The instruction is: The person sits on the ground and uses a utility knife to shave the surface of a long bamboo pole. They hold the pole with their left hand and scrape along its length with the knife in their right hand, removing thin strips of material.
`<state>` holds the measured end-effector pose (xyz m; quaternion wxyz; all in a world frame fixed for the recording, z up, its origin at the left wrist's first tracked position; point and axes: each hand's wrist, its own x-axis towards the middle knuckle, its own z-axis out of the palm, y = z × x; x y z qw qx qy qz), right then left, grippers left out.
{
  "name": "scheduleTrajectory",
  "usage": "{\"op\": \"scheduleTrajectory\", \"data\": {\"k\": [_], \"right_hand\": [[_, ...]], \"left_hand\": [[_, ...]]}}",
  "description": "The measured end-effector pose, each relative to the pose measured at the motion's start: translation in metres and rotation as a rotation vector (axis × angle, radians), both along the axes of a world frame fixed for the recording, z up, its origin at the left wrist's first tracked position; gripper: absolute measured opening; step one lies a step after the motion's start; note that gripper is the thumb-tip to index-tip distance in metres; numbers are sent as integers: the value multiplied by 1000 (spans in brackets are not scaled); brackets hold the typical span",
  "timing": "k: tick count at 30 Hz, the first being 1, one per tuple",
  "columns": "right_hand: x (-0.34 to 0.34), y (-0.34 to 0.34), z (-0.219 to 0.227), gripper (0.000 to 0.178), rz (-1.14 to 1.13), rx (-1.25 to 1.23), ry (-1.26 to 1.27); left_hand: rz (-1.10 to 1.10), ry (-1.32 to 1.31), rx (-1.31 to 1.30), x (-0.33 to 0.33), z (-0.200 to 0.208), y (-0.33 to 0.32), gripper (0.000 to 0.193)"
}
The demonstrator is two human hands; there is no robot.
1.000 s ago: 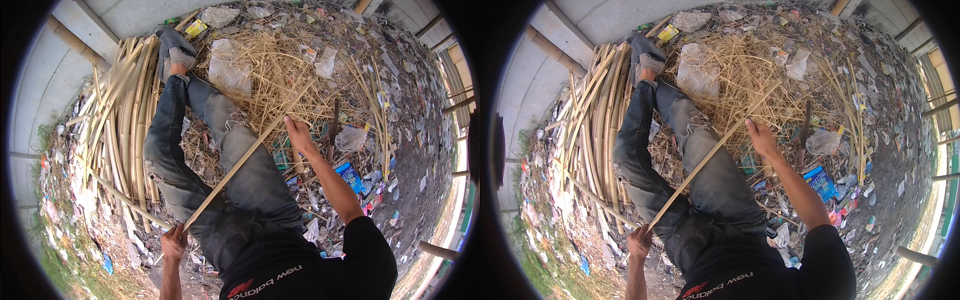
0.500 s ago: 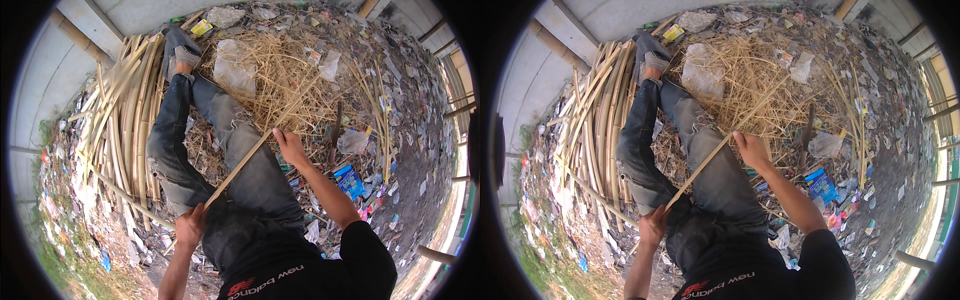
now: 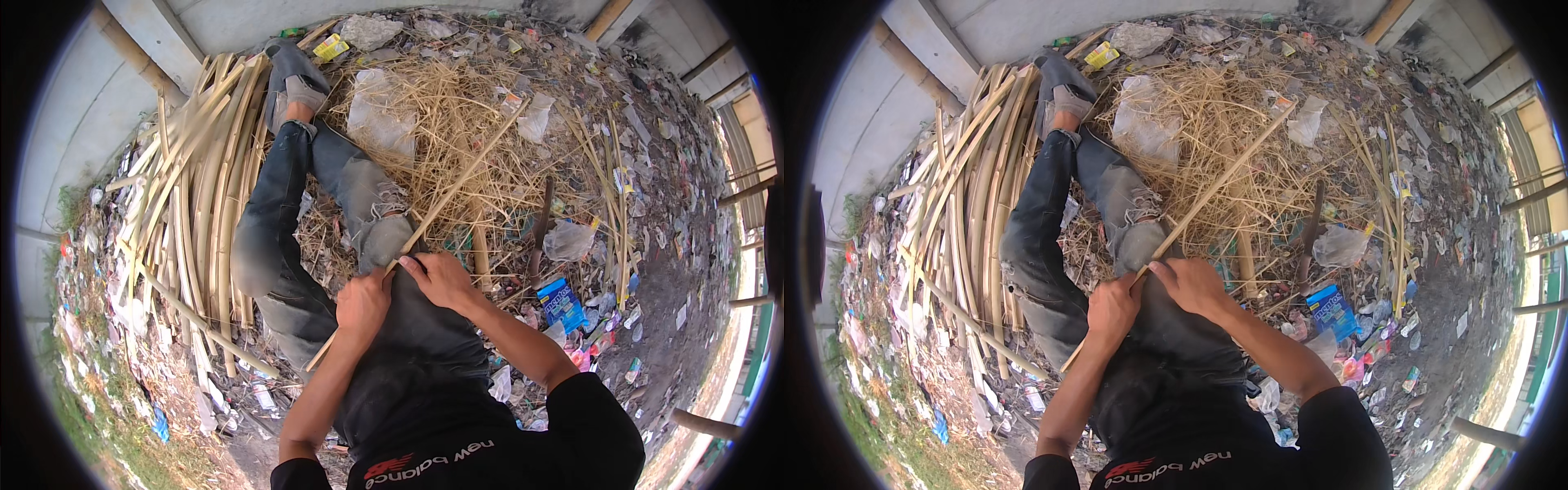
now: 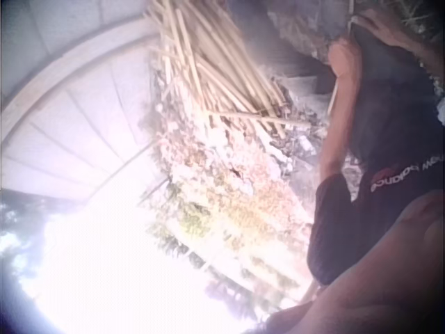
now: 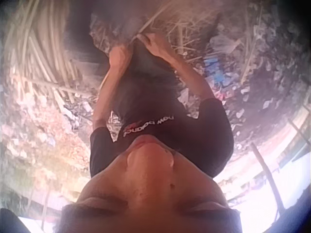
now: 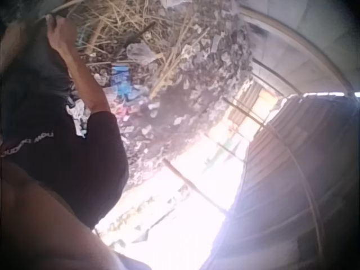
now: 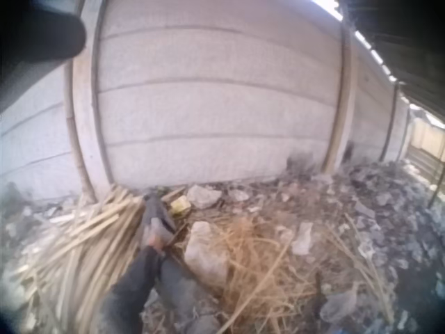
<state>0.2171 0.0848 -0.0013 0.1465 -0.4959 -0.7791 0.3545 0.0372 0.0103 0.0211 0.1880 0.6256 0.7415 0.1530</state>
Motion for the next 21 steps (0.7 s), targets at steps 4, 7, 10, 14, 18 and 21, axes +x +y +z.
{"op": "scheduleTrajectory", "data": {"k": [4,7,10,14,18,21], "right_hand": [[13,7,-12,62,11,-135,170],[29,30,-11,65,20,-541,386],[35,39,-5,66,-201,-547,379],[41,49,-6,68,-247,-87,-6],[51,75,-7,64,-345,11,-72],[45,74,-5,62,-312,-53,-80]], "left_hand": [[-15,16,-10,7,3,9,28],[-10,-11,-3,1,8,6,26],[17,-73,-18,-8,12,-3,23],[30,-63,-36,-16,23,-21,19],[0,-16,-25,-19,20,-27,16],[-7,-2,8,-16,13,-25,16]]}}
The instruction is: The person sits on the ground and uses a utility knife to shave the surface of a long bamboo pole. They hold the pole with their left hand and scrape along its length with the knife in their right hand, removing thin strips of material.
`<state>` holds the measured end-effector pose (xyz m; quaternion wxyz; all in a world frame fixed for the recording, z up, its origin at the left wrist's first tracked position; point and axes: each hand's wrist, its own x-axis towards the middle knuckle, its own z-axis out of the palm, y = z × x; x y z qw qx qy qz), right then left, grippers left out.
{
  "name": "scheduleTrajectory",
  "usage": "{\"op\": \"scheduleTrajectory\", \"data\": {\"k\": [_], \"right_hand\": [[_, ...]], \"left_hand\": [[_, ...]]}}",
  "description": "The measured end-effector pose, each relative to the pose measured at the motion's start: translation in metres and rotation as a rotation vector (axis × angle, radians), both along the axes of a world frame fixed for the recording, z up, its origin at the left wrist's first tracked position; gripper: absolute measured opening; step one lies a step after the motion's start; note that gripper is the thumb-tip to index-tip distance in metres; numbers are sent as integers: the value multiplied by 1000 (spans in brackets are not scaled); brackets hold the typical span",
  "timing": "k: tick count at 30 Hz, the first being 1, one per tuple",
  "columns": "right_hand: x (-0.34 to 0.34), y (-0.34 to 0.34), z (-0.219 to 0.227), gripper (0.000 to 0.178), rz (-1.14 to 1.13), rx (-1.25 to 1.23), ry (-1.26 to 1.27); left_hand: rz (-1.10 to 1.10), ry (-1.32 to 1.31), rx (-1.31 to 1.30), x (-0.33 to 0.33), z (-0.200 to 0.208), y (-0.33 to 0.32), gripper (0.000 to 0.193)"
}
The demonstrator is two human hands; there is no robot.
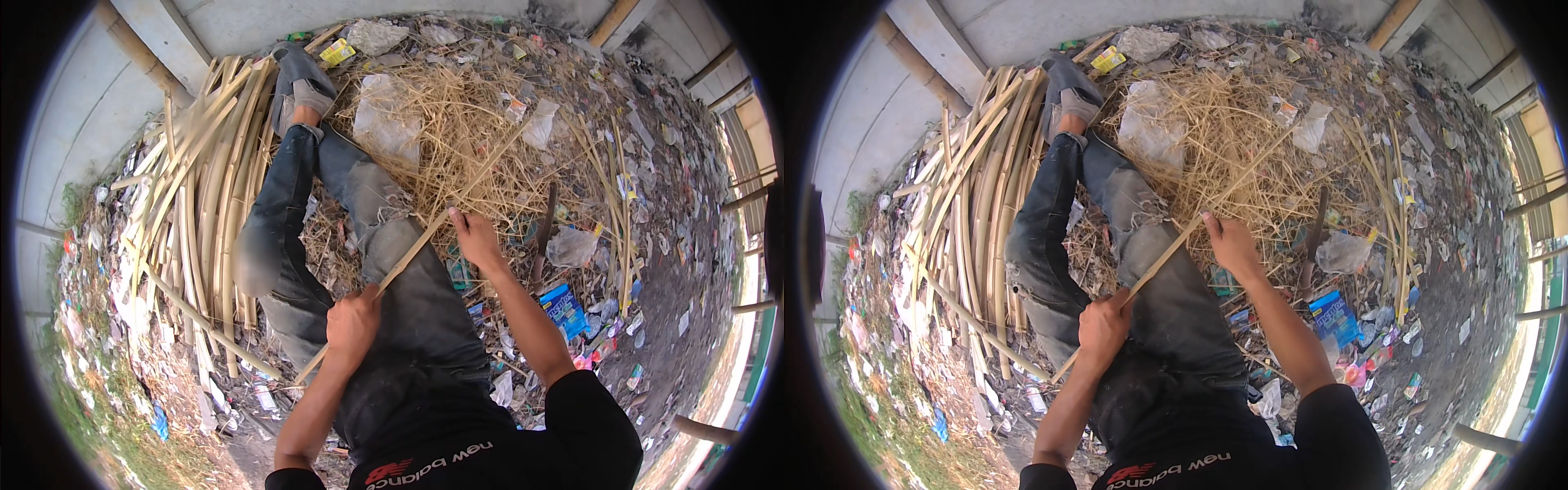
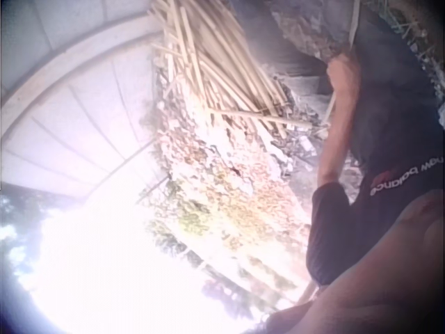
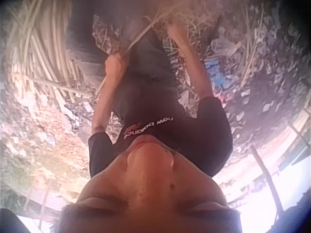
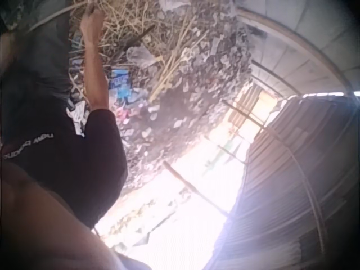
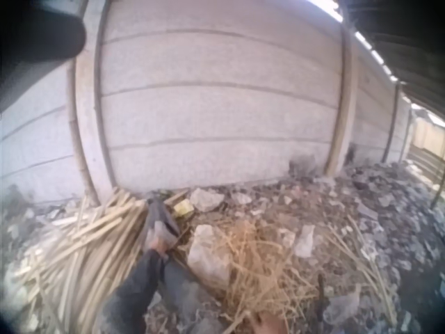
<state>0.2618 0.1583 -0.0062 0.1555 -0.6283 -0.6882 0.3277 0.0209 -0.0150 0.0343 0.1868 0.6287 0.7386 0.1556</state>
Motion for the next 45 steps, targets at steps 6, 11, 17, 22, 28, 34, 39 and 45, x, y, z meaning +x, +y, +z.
{"op": "scheduleTrajectory", "data": {"k": [6,11,17,22,28,34,39,45], "right_hand": [[-17,-40,-5,67,102,139,67],[20,12,-27,71,-91,-30,39],[-31,-56,10,63,247,18,-15],[-1,-4,-11,63,-46,53,-24],[1,-23,-13,67,38,-7,32],[-1,-35,-12,68,111,1,122],[-38,-65,9,62,230,11,121],[-12,-24,-1,64,51,-2,35]], "left_hand": [[-10,37,-5,3,-3,-1,17],[-29,48,20,3,-2,0,17],[-13,19,25,1,-13,-2,21],[-7,35,12,4,-7,-1,19],[-2,-13,6,-7,-7,-11,18],[34,-34,-5,-11,-9,-18,20],[87,-94,-24,6,-15,-5,17],[82,-117,-19,6,-11,1,17]]}}
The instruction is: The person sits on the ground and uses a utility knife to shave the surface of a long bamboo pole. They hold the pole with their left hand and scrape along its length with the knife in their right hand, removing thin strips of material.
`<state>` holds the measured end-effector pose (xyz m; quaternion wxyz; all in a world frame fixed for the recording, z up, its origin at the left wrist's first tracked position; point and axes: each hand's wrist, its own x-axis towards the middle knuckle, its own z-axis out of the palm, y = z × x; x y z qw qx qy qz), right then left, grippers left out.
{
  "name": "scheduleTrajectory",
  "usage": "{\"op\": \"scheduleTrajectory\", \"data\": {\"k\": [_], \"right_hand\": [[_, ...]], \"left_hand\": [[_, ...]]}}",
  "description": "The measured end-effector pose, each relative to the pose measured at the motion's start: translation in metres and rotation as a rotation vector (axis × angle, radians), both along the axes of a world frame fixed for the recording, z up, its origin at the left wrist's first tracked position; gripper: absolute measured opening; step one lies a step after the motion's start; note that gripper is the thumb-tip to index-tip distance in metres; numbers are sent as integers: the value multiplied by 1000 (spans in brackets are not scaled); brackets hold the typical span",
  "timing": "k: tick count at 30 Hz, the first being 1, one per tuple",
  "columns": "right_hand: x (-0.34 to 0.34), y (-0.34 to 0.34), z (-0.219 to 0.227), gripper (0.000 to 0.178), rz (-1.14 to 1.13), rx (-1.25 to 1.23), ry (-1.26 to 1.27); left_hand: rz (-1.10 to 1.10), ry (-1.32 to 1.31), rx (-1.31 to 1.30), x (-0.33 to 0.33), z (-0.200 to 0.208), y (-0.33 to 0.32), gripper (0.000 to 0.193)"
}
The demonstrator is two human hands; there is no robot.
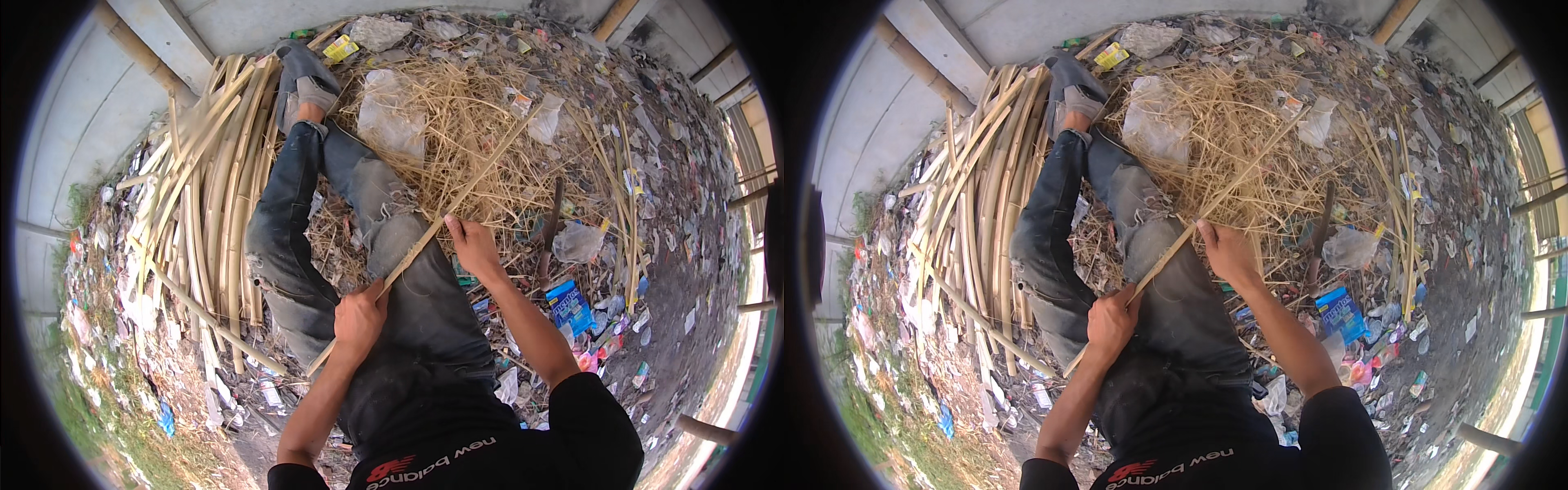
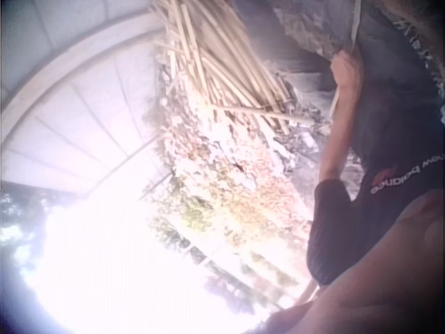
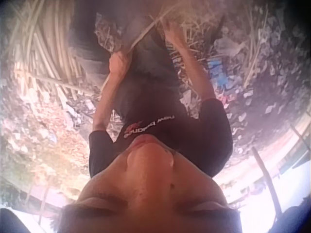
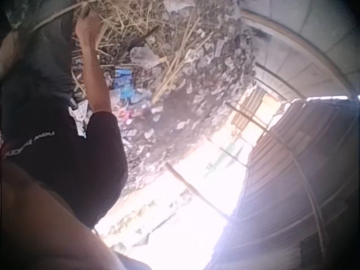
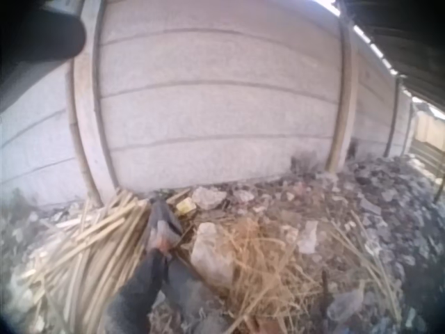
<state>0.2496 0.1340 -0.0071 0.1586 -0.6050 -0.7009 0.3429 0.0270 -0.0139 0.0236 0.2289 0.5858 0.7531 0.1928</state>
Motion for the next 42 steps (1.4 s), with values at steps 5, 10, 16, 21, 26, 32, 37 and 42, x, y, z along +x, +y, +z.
{"op": "scheduleTrajectory", "data": {"k": [5,10,16,21,26,32,37,42], "right_hand": [[-17,-33,-12,61,128,84,67],[-19,-45,5,59,221,92,161],[-19,-30,11,62,251,-81,151],[-11,-6,0,70,288,-537,422],[4,4,15,65,151,-993,605],[49,28,14,60,-248,-604,874],[84,40,-23,56,-354,97,16],[57,15,10,75,-132,-294,-136]], "left_hand": [[6,-17,-53,1,1,8,19],[9,-71,-58,1,4,7,21],[24,-44,-63,4,4,7,22],[25,-57,-18,3,3,7,20],[29,-98,-21,1,-1,7,20],[33,-155,-1,-2,0,6,21],[30,-149,-9,-2,-4,7,22],[16,-129,-4,-3,-5,7,23]]}}
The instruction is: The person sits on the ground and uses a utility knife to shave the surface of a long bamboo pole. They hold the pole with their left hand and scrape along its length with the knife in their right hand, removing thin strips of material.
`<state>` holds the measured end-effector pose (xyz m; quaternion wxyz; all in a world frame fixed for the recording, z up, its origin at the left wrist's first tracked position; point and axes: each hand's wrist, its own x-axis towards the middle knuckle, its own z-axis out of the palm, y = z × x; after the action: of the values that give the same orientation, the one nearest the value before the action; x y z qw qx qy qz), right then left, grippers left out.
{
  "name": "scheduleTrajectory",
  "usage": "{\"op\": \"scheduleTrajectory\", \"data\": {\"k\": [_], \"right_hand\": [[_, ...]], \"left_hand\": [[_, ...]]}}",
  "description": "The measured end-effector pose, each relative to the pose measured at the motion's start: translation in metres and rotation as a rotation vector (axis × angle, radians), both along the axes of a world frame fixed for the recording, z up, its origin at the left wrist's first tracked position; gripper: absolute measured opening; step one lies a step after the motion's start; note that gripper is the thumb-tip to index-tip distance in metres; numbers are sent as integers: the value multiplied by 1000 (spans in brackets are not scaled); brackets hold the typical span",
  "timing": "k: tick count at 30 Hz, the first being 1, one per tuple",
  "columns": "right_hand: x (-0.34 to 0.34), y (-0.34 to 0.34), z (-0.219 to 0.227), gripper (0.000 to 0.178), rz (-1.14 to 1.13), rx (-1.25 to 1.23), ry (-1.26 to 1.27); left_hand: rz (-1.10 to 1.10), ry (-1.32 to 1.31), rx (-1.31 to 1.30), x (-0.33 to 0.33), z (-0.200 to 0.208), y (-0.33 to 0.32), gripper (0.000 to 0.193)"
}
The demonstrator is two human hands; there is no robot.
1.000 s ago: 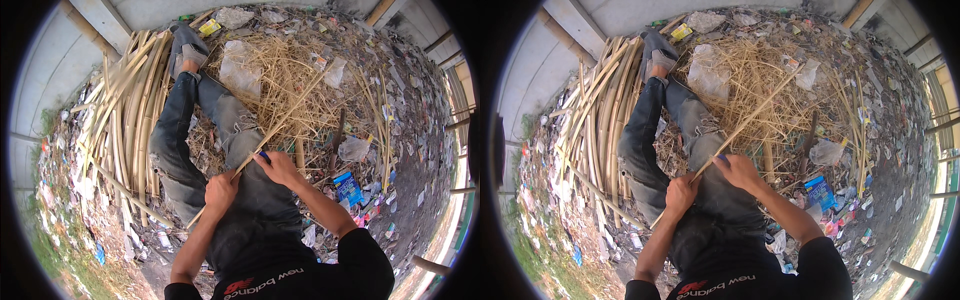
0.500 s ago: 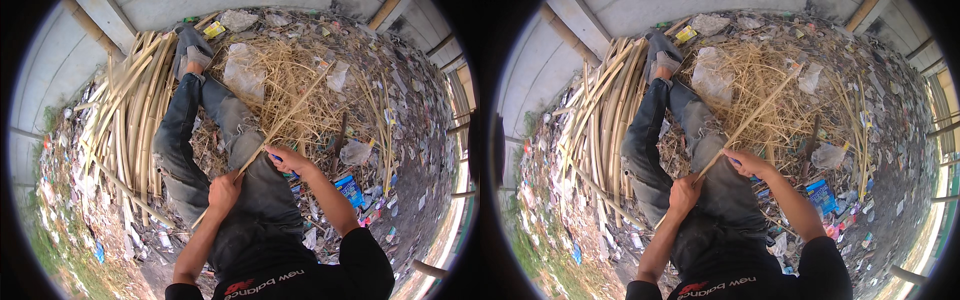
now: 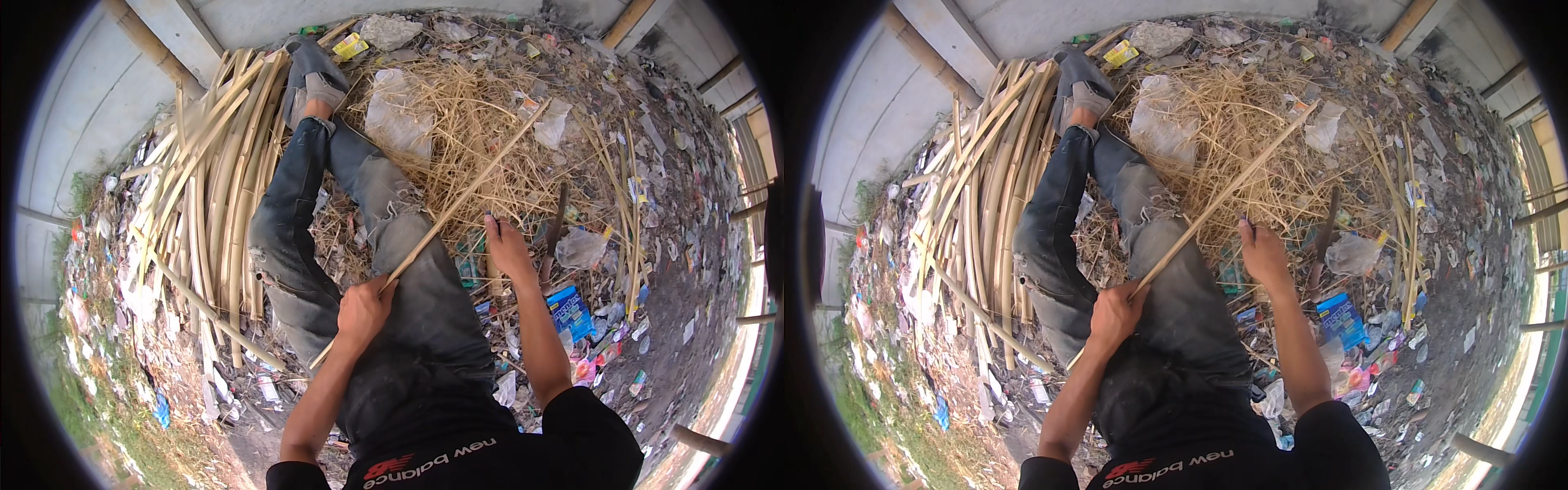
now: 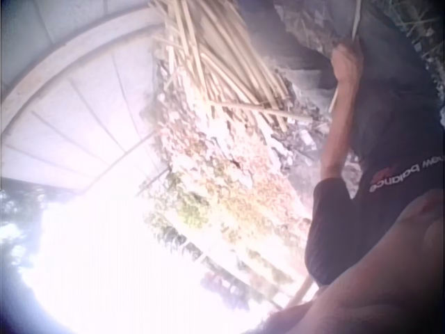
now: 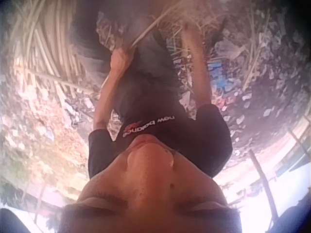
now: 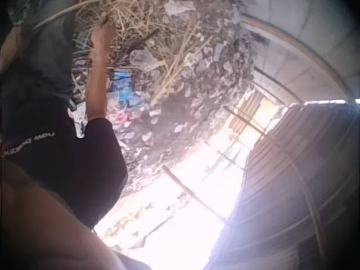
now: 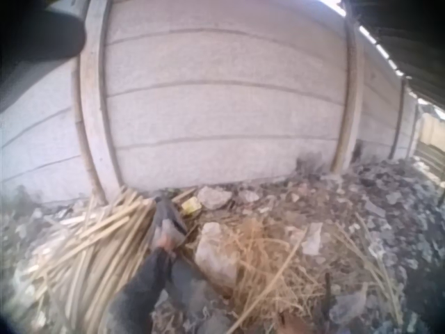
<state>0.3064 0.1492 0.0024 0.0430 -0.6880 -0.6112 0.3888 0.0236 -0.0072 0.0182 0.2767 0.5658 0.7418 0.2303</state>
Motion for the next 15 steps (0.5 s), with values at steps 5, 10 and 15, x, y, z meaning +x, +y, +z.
{"op": "scheduleTrajectory", "data": {"k": [5,10,15], "right_hand": [[-16,-20,16,86,224,202,-181],[-21,-14,27,93,228,45,-101],[-16,-15,40,84,441,-4,-302]], "left_hand": [[16,-47,-66,1,10,5,24],[14,-71,-72,1,14,7,25],[14,-55,-44,3,16,7,25]]}}
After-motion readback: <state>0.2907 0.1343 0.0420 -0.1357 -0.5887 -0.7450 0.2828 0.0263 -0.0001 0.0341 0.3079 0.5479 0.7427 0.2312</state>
